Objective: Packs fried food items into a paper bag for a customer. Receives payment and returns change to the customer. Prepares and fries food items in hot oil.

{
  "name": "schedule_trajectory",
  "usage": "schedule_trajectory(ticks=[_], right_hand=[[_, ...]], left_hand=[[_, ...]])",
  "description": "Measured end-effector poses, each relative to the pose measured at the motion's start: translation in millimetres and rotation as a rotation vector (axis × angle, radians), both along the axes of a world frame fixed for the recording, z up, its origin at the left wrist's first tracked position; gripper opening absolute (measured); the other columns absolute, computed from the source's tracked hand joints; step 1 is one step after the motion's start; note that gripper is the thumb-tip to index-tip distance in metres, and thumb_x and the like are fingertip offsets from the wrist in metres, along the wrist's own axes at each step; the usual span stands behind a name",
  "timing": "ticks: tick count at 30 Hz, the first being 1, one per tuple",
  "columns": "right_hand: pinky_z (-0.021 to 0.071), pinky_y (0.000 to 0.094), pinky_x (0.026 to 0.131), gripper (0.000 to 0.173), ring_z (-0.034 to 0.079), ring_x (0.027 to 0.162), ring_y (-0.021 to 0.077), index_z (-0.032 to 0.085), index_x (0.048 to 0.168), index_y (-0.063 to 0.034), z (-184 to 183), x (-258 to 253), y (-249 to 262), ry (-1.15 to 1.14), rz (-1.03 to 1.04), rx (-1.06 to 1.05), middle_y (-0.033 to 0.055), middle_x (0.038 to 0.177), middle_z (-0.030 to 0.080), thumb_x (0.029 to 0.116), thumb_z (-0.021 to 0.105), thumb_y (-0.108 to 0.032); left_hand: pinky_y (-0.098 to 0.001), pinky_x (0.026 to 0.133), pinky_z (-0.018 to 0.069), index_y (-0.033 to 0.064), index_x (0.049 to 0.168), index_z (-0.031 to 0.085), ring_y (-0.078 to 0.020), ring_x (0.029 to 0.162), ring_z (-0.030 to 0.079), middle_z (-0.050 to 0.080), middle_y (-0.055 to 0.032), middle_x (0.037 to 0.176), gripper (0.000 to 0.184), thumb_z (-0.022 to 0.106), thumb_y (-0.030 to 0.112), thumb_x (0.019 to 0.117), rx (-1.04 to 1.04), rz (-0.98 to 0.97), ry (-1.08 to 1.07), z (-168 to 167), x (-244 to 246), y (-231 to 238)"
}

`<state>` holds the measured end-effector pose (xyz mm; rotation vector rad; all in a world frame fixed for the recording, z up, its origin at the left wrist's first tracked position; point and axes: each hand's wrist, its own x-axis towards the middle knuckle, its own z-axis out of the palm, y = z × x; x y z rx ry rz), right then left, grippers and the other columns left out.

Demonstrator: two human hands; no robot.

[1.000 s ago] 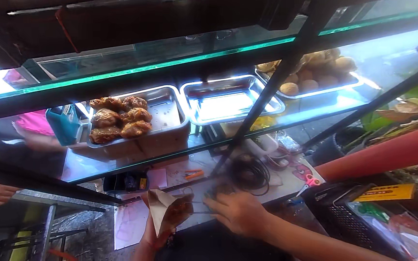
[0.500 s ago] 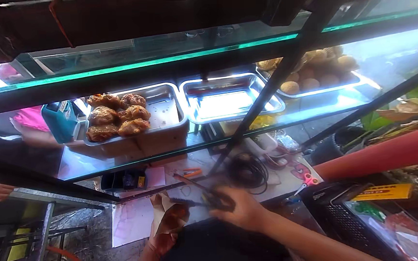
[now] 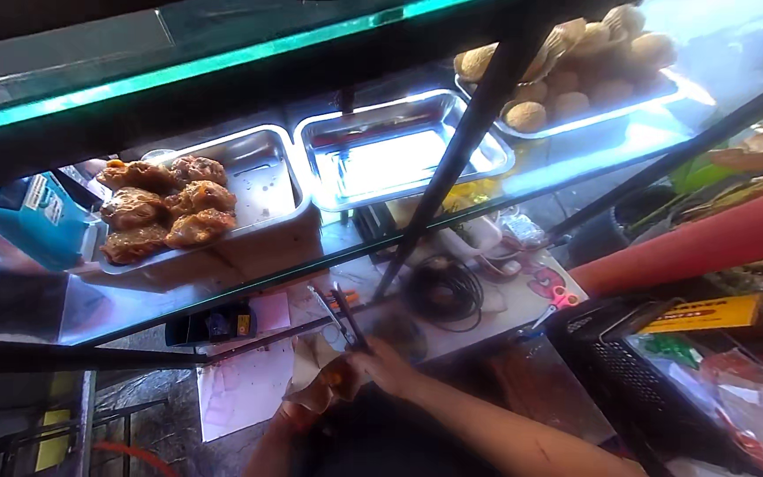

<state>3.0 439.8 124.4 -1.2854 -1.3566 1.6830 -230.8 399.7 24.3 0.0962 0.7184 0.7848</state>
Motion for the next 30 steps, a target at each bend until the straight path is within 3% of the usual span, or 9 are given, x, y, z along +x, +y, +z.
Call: schedule_trajectory(ticks=[4, 7, 9, 12, 16, 19, 21, 24, 30], right_hand=[[0.0487, 0.0266, 0.064, 0.016, 0.057, 0.068, 0.0068, 0.067, 0.101, -0.0087, 3, 2, 3, 0.025, -0.023, -0.057, -0.0024, 0.077, 0.062, 0.1002, 0.056, -0.02], [0.0513, 0.0276, 0.067, 0.017, 0.06, 0.071, 0.0072, 0.068, 0.102, -0.0075, 20, 7, 6, 0.067, 0.035, 0.001, -0.0011, 0.081, 0.064, 0.1008, 0.055, -0.02], [0.0516, 0.0261, 0.066, 0.018, 0.059, 0.07, 0.0059, 0.068, 0.104, -0.0058, 32, 13, 7, 0.123, 0.098, 0.041, -0.0017, 0.081, 0.064, 0.0995, 0.054, -0.016], [0.0489, 0.0244, 0.062, 0.016, 0.056, 0.065, 0.0042, 0.065, 0.101, -0.0092, 43, 20, 6, 0.174, 0.157, 0.019, -0.0047, 0.075, 0.061, 0.0959, 0.051, -0.014], [0.0483, 0.0266, 0.063, 0.016, 0.057, 0.068, 0.0048, 0.068, 0.103, -0.0074, 45, 28, 1, 0.138, 0.234, 0.051, -0.0026, 0.081, 0.063, 0.0941, 0.055, -0.012], [0.0528, 0.0263, 0.071, 0.015, 0.061, 0.078, 0.003, 0.068, 0.104, -0.0057, 58, 32, -16, 0.154, 0.276, 0.165, -0.0024, 0.086, 0.066, 0.0942, 0.058, -0.011], [0.0552, 0.0261, 0.076, 0.017, 0.064, 0.083, 0.0025, 0.068, 0.108, -0.0046, 72, 39, -20, 0.155, 0.289, 0.258, -0.0013, 0.09, 0.067, 0.0961, 0.058, -0.013], [0.0544, 0.0251, 0.075, 0.019, 0.063, 0.084, 0.0021, 0.067, 0.107, -0.0051, 90, 52, -20, 0.09, 0.227, 0.339, -0.001, 0.091, 0.067, 0.0963, 0.057, -0.016], [0.0473, 0.023, 0.063, 0.015, 0.056, 0.072, 0.0031, 0.063, 0.094, -0.0085, 132, 68, -4, -0.166, 0.232, 0.542, -0.0012, 0.078, 0.059, 0.0938, 0.061, -0.023]], left_hand=[[-0.0527, 0.087, 0.0567, 0.0068, 0.132, 0.055, -0.0339, 0.1, 0.068, 0.068, -0.0198, 0.116, 0.059, 0.021, 0.049, 0.1099, -0.224, 0.071, 0.133, -10, 10, 8], [-0.0591, 0.097, 0.0537, 0.0179, 0.156, 0.029, -0.0391, 0.123, 0.061, 0.054, -0.0192, 0.145, 0.082, 0.019, 0.075, 0.099, -0.169, 0.09, 0.041, -2, 13, 9], [-0.0599, 0.101, 0.0518, 0.0167, 0.16, 0.024, -0.0394, 0.131, 0.057, 0.051, -0.0195, 0.15, 0.095, 0.032, 0.083, 0.0916, -0.103, 0.083, -0.062, 5, 14, 11], [-0.0549, 0.095, 0.0556, 0.0121, 0.153, 0.037, -0.036, 0.124, 0.062, 0.06, -0.02, 0.14, 0.094, 0.047, 0.077, 0.087, -0.053, 0.007, -0.14, 15, 15, 17], [-0.0527, 0.088, 0.058, 0.0128, 0.145, 0.048, -0.0347, 0.118, 0.066, 0.066, -0.0187, 0.132, 0.089, 0.026, 0.079, 0.0905, -0.049, -0.189, -0.181, 17, 20, 26], [-0.0479, 0.077, 0.0608, 0.0151, 0.12, 0.068, -0.0303, 0.098, 0.073, 0.074, -0.0164, 0.11, 0.09, 0.023, 0.086, 0.0879, -0.021, -0.216, -0.172, 15, 28, 17], [-0.0452, 0.078, 0.0608, 0.0171, 0.114, 0.074, -0.0275, 0.095, 0.074, 0.076, -0.0146, 0.107, 0.085, 0.039, 0.088, 0.0826, 0.084, -0.218, -0.266, 25, 33, 13], [-0.0473, 0.084, 0.0598, 0.0129, 0.123, 0.072, -0.0303, 0.103, 0.072, 0.072, -0.0176, 0.118, 0.068, 0.072, 0.064, 0.0785, 0.191, -0.223, -0.442, 30, 36, 13], [-0.0462, 0.087, 0.0603, 0.0143, 0.117, 0.076, -0.0265, 0.101, 0.074, 0.075, -0.0136, 0.112, 0.056, 0.083, 0.049, 0.0739, 0.266, -0.144, -0.512, 30, 32, 24]])
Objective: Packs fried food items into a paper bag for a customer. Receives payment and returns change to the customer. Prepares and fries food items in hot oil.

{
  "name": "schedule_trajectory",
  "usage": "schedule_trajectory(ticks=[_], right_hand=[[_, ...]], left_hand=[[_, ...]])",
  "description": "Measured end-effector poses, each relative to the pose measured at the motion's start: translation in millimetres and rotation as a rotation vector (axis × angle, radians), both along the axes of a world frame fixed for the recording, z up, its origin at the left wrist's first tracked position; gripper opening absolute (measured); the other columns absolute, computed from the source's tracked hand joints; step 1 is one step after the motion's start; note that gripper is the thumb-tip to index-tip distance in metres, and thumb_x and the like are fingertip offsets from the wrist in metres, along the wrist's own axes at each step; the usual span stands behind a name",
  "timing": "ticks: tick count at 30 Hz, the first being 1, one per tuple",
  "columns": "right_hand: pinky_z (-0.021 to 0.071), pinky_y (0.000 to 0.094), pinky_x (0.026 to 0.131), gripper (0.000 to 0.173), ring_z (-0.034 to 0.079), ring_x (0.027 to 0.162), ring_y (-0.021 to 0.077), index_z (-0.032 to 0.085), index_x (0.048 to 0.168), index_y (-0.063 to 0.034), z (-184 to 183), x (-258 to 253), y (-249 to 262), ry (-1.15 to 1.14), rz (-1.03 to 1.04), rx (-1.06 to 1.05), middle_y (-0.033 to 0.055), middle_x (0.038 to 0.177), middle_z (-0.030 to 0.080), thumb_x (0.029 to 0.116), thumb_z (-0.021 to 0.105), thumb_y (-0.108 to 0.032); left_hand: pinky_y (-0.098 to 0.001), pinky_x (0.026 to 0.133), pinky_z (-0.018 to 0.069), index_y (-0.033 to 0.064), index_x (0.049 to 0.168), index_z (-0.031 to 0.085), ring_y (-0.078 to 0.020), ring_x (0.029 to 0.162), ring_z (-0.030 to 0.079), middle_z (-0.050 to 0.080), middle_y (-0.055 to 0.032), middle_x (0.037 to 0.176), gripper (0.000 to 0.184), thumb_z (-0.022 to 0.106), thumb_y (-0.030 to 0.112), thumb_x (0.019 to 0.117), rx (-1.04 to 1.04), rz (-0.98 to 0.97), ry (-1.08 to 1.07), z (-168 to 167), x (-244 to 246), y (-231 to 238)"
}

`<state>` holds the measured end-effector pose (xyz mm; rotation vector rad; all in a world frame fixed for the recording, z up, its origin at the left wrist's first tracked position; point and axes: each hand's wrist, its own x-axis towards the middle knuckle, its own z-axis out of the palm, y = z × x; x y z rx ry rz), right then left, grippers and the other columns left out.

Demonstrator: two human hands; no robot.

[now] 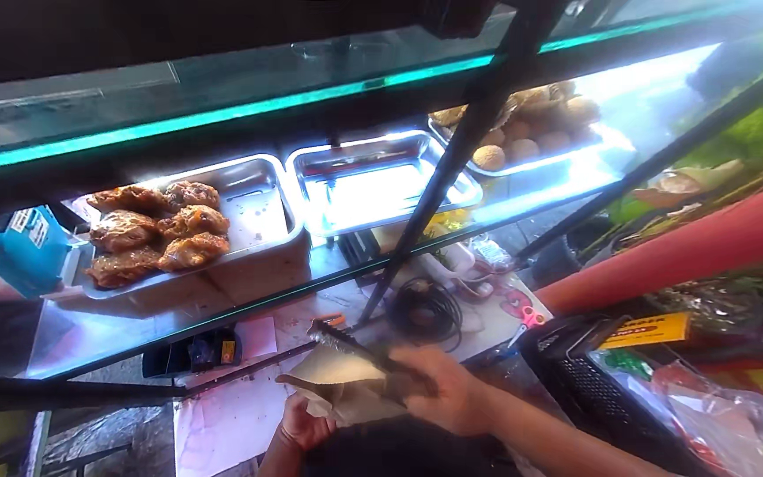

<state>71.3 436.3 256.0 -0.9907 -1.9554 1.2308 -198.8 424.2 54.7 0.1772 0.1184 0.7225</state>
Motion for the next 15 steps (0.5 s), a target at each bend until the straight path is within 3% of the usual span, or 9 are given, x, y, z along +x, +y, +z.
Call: schedule_trajectory(ticks=[3, 6, 8, 12, 15], right_hand=[[0.0504, 0.0261, 0.059, 0.019, 0.058, 0.068, 0.0021, 0.065, 0.095, -0.017, 31, 0, 1, -0.333, -0.145, 0.137, -0.0071, 0.074, 0.06, 0.0847, 0.07, -0.032], [0.0558, 0.0356, 0.068, 0.042, 0.063, 0.072, 0.0068, 0.066, 0.115, -0.0221, 61, -13, 8, -0.649, -0.239, 0.331, -0.0084, 0.079, 0.066, 0.0805, 0.077, -0.045], [0.0559, 0.039, 0.071, 0.045, 0.065, 0.075, 0.0101, 0.068, 0.118, -0.0235, 70, -28, 13, -0.756, -0.211, 0.438, -0.0075, 0.081, 0.068, 0.0805, 0.077, -0.045], [0.0528, 0.0399, 0.074, 0.024, 0.067, 0.081, 0.0159, 0.072, 0.101, -0.0191, 75, -58, 23, -0.903, -0.106, 0.544, -0.0038, 0.083, 0.07, 0.082, 0.076, -0.033], [0.0514, 0.0368, 0.069, 0.015, 0.065, 0.076, 0.012, 0.071, 0.092, -0.0179, 78, -66, 26, -0.8, -0.167, 0.481, -0.0045, 0.077, 0.067, 0.091, 0.068, -0.033]], left_hand=[[-0.0523, 0.092, 0.0582, 0.0131, 0.122, 0.074, -0.0307, 0.109, 0.071, 0.073, -0.0157, 0.12, 0.055, 0.081, 0.047, 0.0792, 0.113, -0.055, -0.024, 2, 1, 17], [-0.0592, 0.096, 0.0548, 0.01, 0.127, 0.072, -0.0355, 0.117, 0.067, 0.069, -0.0181, 0.128, 0.051, 0.079, 0.039, 0.0848, 0.2, -0.086, -0.06, 9, 5, 36], [-0.057, 0.096, 0.0559, 0.0096, 0.128, 0.071, -0.0352, 0.118, 0.067, 0.067, -0.0184, 0.131, 0.05, 0.079, 0.037, 0.0864, 0.223, -0.09, -0.023, 17, 6, 41], [-0.0527, 0.088, 0.0603, 0.0045, 0.12, 0.072, -0.0331, 0.106, 0.072, 0.072, -0.0193, 0.118, 0.049, 0.087, 0.028, 0.0802, 0.195, -0.01, 0.211, 31, -1, 40], [-0.0489, 0.09, 0.0596, 0.008, 0.118, 0.074, -0.029, 0.104, 0.073, 0.074, -0.016, 0.115, 0.043, 0.086, 0.026, 0.0806, 0.236, 0.027, 0.223, 25, -10, 34]])
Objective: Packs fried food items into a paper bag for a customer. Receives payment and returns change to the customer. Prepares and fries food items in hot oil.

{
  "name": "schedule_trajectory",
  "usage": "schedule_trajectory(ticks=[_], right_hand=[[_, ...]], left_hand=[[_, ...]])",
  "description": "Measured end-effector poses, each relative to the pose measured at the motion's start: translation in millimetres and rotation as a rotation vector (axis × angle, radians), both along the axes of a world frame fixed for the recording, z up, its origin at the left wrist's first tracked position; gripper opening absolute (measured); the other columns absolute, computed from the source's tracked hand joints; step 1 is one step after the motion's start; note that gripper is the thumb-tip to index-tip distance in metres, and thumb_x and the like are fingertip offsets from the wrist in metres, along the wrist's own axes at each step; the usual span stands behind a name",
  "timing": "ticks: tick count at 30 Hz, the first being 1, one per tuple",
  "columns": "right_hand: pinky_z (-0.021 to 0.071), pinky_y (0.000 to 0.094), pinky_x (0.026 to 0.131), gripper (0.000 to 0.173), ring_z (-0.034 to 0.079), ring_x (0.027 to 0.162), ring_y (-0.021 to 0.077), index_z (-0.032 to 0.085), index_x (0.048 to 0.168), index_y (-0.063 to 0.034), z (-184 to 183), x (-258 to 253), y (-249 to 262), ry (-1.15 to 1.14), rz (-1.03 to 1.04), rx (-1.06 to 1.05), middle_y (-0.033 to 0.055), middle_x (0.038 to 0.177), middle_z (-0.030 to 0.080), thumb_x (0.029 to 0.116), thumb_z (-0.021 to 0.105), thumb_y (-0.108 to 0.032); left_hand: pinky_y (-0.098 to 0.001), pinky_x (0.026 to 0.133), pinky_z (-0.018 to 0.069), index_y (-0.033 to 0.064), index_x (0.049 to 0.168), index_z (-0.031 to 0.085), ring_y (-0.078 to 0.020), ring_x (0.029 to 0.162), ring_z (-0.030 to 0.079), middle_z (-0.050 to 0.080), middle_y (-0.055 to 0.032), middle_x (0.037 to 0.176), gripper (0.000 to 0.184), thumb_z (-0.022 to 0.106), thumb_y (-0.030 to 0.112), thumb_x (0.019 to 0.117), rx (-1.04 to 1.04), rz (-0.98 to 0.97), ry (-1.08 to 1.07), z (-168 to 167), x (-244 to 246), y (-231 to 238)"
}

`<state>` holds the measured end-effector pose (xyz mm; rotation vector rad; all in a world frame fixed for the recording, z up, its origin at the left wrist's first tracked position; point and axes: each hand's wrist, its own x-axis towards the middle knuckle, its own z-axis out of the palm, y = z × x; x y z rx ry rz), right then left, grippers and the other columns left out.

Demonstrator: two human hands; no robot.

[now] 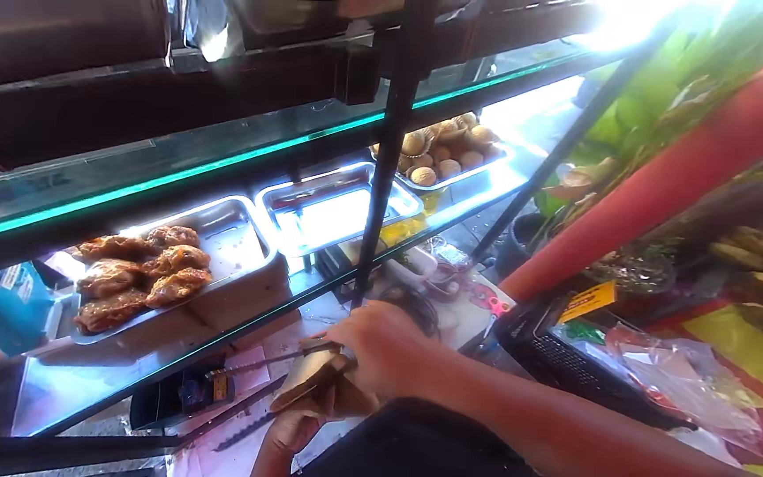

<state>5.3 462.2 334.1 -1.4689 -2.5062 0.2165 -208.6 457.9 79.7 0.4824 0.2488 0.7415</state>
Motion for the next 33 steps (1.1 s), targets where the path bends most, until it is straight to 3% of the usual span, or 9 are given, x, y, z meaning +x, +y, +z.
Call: schedule_trajectory(ticks=[3, 5, 9, 12, 16, 20, 23, 28, 33], right_hand=[[0.0475, 0.0312, 0.054, 0.019, 0.055, 0.06, 0.007, 0.067, 0.086, -0.0171, 4, 1, 2, 0.33, -0.101, -0.045, -0.0064, 0.064, 0.055, 0.0941, 0.064, -0.034], [0.0449, 0.0286, 0.05, 0.016, 0.052, 0.056, 0.0045, 0.066, 0.085, -0.0183, 7, 4, 2, 0.409, -0.128, -0.092, -0.0081, 0.063, 0.053, 0.0925, 0.067, -0.032], [0.0442, 0.0227, 0.047, 0.014, 0.051, 0.053, 0.0011, 0.069, 0.086, -0.018, 11, 7, 2, 0.507, -0.112, -0.135, -0.0091, 0.062, 0.055, 0.0902, 0.072, -0.03], [0.0511, 0.0263, 0.052, 0.046, 0.056, 0.058, 0.0019, 0.07, 0.102, -0.0202, 22, 32, -3, 0.396, -0.076, -0.061, -0.0102, 0.068, 0.06, 0.0846, 0.074, -0.063], [0.0495, 0.0216, 0.055, 0.062, 0.055, 0.063, -0.0034, 0.071, 0.109, -0.0221, 66, 77, -29, 0.191, 0.099, 0.094, -0.0149, 0.073, 0.06, 0.0886, 0.055, -0.078], [0.0428, 0.0236, 0.048, 0.05, 0.056, 0.059, -0.0004, 0.071, 0.09, -0.0267, 95, 81, -47, -0.104, 0.112, 0.206, -0.0148, 0.067, 0.056, 0.098, 0.047, -0.069], [0.043, 0.0291, 0.045, 0.051, 0.057, 0.055, 0.0082, 0.073, 0.088, -0.0236, 92, 63, -46, -0.304, 0.108, 0.287, -0.0092, 0.065, 0.055, 0.0986, 0.046, -0.065], [0.0476, 0.0382, 0.046, 0.031, 0.061, 0.057, 0.0209, 0.071, 0.08, -0.0139, 90, 7, -43, -0.478, 0.117, 0.217, 0.0016, 0.068, 0.06, 0.0901, 0.071, -0.043], [0.0451, 0.0384, 0.046, 0.014, 0.06, 0.058, 0.0216, 0.07, 0.076, -0.0125, 89, -40, -25, -0.578, 0.088, 0.013, 0.003, 0.069, 0.06, 0.0844, 0.078, -0.02]], left_hand=[[-0.0463, 0.092, 0.0592, 0.0099, 0.12, 0.072, -0.0288, 0.108, 0.071, 0.072, -0.0163, 0.118, 0.05, 0.085, 0.039, 0.0814, -0.044, 0.011, -0.044, 5, -5, -6], [-0.0486, 0.092, 0.0589, 0.0113, 0.126, 0.071, -0.0299, 0.112, 0.07, 0.071, -0.0164, 0.124, 0.071, 0.082, 0.06, 0.0756, -0.074, -0.059, -0.128, 7, -5, -8], [-0.0578, 0.092, 0.0569, 0.0103, 0.135, 0.066, -0.0382, 0.121, 0.065, 0.063, -0.0216, 0.137, 0.084, 0.069, 0.074, 0.0794, -0.102, -0.183, -0.267, 18, 1, -3], [-0.0529, 0.081, 0.0617, 0.0131, 0.126, 0.07, -0.0368, 0.106, 0.072, 0.071, -0.0212, 0.123, 0.093, 0.045, 0.09, 0.0809, -0.129, -0.147, -0.144, 40, 4, -3], [-0.0568, 0.08, 0.0615, 0.0112, 0.132, 0.065, -0.041, 0.11, 0.07, 0.068, -0.0231, 0.127, 0.1, 0.051, 0.092, 0.0748, -0.188, -0.065, -0.023, 40, -14, 2], [-0.0623, 0.08, 0.0593, 0.0096, 0.137, 0.059, -0.0467, 0.113, 0.066, 0.063, -0.0268, 0.132, 0.086, 0.045, 0.08, 0.0901, -0.187, -0.02, -0.05, 36, -26, 5], [-0.0652, 0.081, 0.0581, 0.0104, 0.133, 0.063, -0.0474, 0.114, 0.065, 0.064, -0.027, 0.13, 0.08, 0.052, 0.076, 0.0892, -0.205, -0.013, -0.087, 42, -27, 2], [-0.0659, 0.089, 0.0554, 0.0138, 0.13, 0.067, -0.0436, 0.118, 0.065, 0.066, -0.0231, 0.13, 0.07, 0.057, 0.071, 0.0901, -0.183, -0.066, -0.131, 38, -26, -5], [-0.0625, 0.096, 0.0541, 0.0148, 0.134, 0.063, -0.0391, 0.119, 0.065, 0.067, -0.0197, 0.13, 0.071, 0.069, 0.066, 0.0857, -0.169, -0.003, -0.048, 41, -27, -14]])
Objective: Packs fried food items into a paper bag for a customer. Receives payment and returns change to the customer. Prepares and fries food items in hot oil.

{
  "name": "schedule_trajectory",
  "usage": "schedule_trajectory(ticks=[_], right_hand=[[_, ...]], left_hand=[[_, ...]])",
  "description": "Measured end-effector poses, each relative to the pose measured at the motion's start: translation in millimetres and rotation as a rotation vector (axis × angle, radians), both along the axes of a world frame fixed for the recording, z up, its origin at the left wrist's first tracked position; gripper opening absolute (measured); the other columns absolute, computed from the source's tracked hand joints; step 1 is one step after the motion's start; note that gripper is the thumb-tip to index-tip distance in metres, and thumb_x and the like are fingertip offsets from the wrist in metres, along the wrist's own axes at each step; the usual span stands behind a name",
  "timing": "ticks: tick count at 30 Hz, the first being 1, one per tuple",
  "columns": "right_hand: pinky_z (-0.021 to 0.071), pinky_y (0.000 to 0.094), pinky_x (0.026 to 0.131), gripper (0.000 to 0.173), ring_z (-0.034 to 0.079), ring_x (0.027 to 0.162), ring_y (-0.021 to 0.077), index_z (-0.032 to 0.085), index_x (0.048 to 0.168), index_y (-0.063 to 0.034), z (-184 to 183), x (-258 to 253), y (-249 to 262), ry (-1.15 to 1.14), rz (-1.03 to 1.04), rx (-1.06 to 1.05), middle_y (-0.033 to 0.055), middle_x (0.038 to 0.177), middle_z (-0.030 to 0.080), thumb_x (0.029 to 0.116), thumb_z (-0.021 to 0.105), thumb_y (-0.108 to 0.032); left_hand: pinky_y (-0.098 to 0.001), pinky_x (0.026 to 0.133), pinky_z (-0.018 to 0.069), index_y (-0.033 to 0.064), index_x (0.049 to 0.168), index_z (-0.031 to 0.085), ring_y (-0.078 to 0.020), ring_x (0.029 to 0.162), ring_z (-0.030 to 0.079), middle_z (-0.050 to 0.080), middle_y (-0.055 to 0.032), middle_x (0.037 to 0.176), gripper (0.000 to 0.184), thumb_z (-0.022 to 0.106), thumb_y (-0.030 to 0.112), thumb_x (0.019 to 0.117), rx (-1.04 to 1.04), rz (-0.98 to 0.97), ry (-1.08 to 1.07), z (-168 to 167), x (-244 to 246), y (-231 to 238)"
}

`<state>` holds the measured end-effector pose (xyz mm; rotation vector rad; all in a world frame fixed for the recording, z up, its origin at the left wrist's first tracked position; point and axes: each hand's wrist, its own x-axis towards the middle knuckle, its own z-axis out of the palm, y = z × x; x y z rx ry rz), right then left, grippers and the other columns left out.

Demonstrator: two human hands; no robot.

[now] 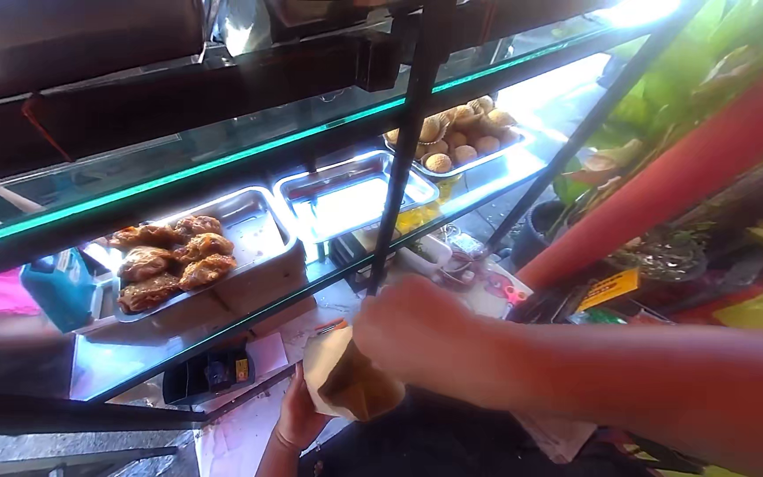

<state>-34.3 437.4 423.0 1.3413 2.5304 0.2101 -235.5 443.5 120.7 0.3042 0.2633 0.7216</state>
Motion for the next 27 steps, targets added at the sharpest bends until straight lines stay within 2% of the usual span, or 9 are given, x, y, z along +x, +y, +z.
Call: schedule_trajectory(ticks=[4, 8, 12, 15, 17, 19, 23, 25, 27], right_hand=[[0.0477, 0.0409, 0.053, 0.01, 0.064, 0.067, 0.0236, 0.07, 0.081, -0.0109, -7, -24, 17, -0.05, -0.041, -0.129, 0.0053, 0.076, 0.064, 0.0886, 0.073, -0.017], [0.0481, 0.0417, 0.055, 0.013, 0.065, 0.07, 0.0241, 0.07, 0.084, -0.0103, -16, -41, 26, -0.072, -0.036, -0.192, 0.0058, 0.077, 0.065, 0.0907, 0.072, -0.021], [0.0501, 0.0435, 0.054, 0.013, 0.066, 0.068, 0.0262, 0.07, 0.081, -0.009, -23, -51, 17, -0.007, 0.024, -0.184, 0.0077, 0.075, 0.065, 0.0924, 0.068, -0.014], [0.0528, 0.0466, 0.062, 0.014, 0.068, 0.077, 0.0309, 0.069, 0.089, -0.0044, -12, -63, 6, -0.064, -0.016, -0.276, 0.0123, 0.082, 0.066, 0.0975, 0.058, -0.004], [0.0495, 0.0417, 0.054, 0.013, 0.065, 0.066, 0.0269, 0.069, 0.082, -0.0068, -19, -57, -4, -0.012, 0.08, -0.118, 0.0083, 0.071, 0.063, 0.0939, 0.062, -0.004], [0.046, 0.0388, 0.045, 0.011, 0.06, 0.054, 0.0246, 0.068, 0.076, -0.0057, -29, -46, -14, 0.097, 0.177, 0.079, 0.007, 0.063, 0.058, 0.0865, 0.069, -0.005], [0.0387, 0.0342, 0.041, 0.019, 0.052, 0.046, 0.0184, 0.062, 0.091, -0.0119, -58, -43, -12, 0.162, 0.073, 0.265, -0.0007, 0.057, 0.048, 0.0926, 0.069, -0.03], [0.0463, 0.0369, 0.048, 0.026, 0.06, 0.055, 0.0205, 0.062, 0.1, -0.0117, -41, -47, -6, 0.113, -0.012, 0.073, 0.0008, 0.065, 0.056, 0.0954, 0.069, -0.036], [0.0515, 0.0405, 0.06, 0.022, 0.066, 0.071, 0.0252, 0.062, 0.109, -0.007, -17, -52, 2, 0.032, -0.074, -0.154, 0.0065, 0.078, 0.062, 0.0991, 0.065, -0.027]], left_hand=[[-0.0622, 0.097, 0.0532, 0.0141, 0.139, 0.059, -0.0393, 0.121, 0.064, 0.065, -0.0201, 0.132, 0.075, 0.068, 0.067, 0.0858, -0.005, 0.052, 0.004, -2, -9, -6], [-0.0623, 0.087, 0.0579, 0.0125, 0.14, 0.056, -0.044, 0.115, 0.066, 0.065, -0.0235, 0.131, 0.082, 0.066, 0.072, 0.0841, -0.034, 0.139, 0.032, -8, -22, -16], [-0.059, 0.087, 0.0586, 0.0128, 0.14, 0.054, -0.0419, 0.114, 0.067, 0.066, -0.0229, 0.129, 0.082, 0.055, 0.076, 0.0883, -0.103, 0.275, 0.108, -3, -28, -24], [-0.0574, 0.092, 0.0568, 0.012, 0.137, 0.058, -0.0381, 0.115, 0.067, 0.068, -0.0206, 0.127, 0.077, 0.042, 0.075, 0.0951, -0.091, 0.323, 0.118, -1, -34, -23], [-0.0537, 0.089, 0.0588, 0.0107, 0.13, 0.06, -0.0343, 0.108, 0.07, 0.071, -0.0186, 0.119, 0.071, 0.033, 0.069, 0.0998, -0.065, 0.376, 0.143, 0, -33, -23], [-0.0512, 0.083, 0.06, 0.0103, 0.122, 0.065, -0.0321, 0.099, 0.071, 0.072, -0.0177, 0.111, 0.068, 0.04, 0.069, 0.0973, -0.086, 0.413, 0.134, -7, -31, -27], [-0.0522, 0.082, 0.0599, 0.0086, 0.125, 0.062, -0.0346, 0.101, 0.071, 0.071, -0.0211, 0.114, 0.077, 0.03, 0.073, 0.0982, -0.161, 0.433, 0.113, -22, -39, -25], [-0.0538, 0.085, 0.0587, 0.0088, 0.126, 0.062, -0.0342, 0.105, 0.07, 0.07, -0.0204, 0.117, 0.074, 0.03, 0.07, 0.0997, -0.148, 0.433, 0.138, -19, -40, -22], [-0.053, 0.086, 0.0584, 0.0111, 0.128, 0.061, -0.0319, 0.108, 0.069, 0.071, -0.0177, 0.118, 0.069, 0.028, 0.066, 0.1014, -0.102, 0.408, 0.187, -11, -40, -18]])
